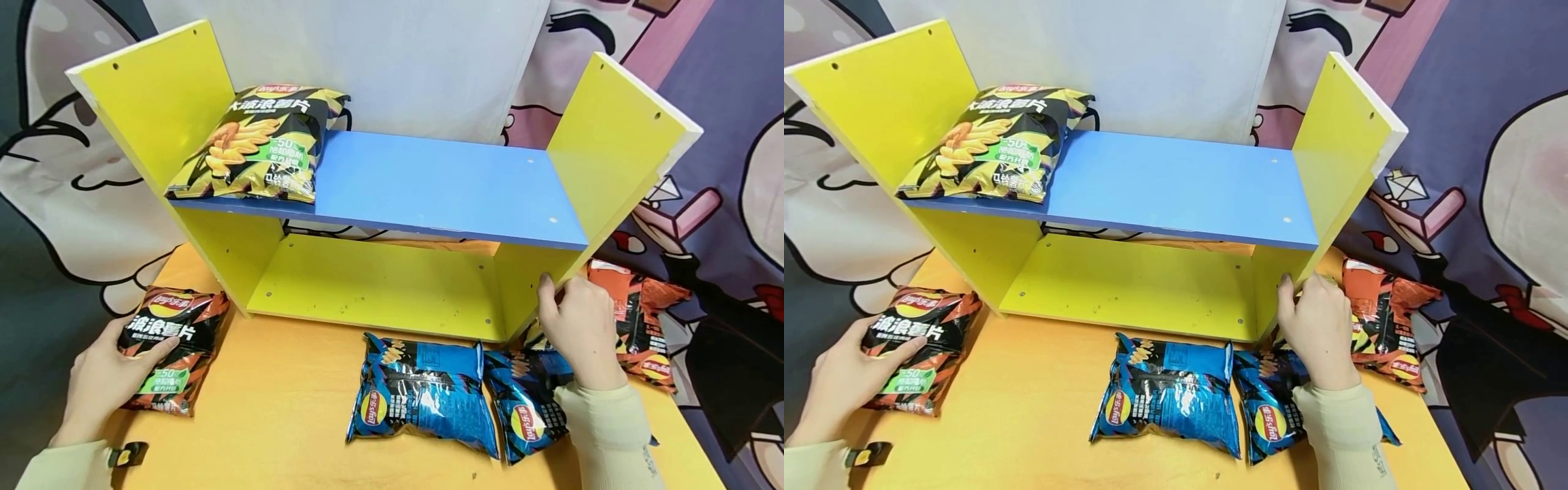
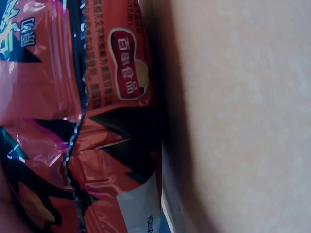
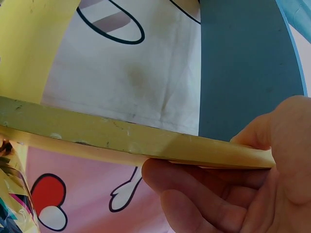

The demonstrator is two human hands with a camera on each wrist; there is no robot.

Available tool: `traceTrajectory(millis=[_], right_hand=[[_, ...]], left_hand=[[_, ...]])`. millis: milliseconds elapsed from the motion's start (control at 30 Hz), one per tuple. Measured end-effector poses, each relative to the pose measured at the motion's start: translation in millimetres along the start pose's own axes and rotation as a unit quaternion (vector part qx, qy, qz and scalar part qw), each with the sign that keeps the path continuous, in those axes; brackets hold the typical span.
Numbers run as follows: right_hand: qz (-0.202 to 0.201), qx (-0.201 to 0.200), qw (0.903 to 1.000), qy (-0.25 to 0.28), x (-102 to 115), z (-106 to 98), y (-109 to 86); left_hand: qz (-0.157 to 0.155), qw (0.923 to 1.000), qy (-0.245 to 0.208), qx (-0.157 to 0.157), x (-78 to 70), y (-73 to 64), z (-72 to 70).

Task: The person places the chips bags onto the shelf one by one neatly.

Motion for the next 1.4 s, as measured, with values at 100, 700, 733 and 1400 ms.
traceTrajectory(millis=[100, 700, 733, 1400], right_hand=[[0.002, 0.001, 1.0000, 0.000, -0.4, 0.2, -0.1], [0.003, 0.003, 1.0000, 0.002, -0.3, -0.2, -0.9], [0.003, 0.003, 1.0000, 0.002, -0.4, -0.1, -0.9], [0.012, 0.005, 0.9999, 0.002, -0.9, 0.2, -0.4]], left_hand=[[-0.004, 1.0000, -0.004, -0.001, 1.0, -0.3, -0.2], [-0.094, 0.9914, -0.064, -0.064, 4.6, -5.7, -11.7], [-0.103, 0.9896, -0.068, -0.073, 4.3, -6.2, -13.5], [-0.136, 0.9376, -0.206, -0.245, -10.3, -24.2, -44.0]])
Point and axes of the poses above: each hand's wrist, its own y-axis towards the middle knuckle, its own z-axis out of the palm, x = y × z, the point moved 6 cm from there along y, towards the middle knuckle, and after that the axes turned 15 degrees about y, right-handed, at the moved point
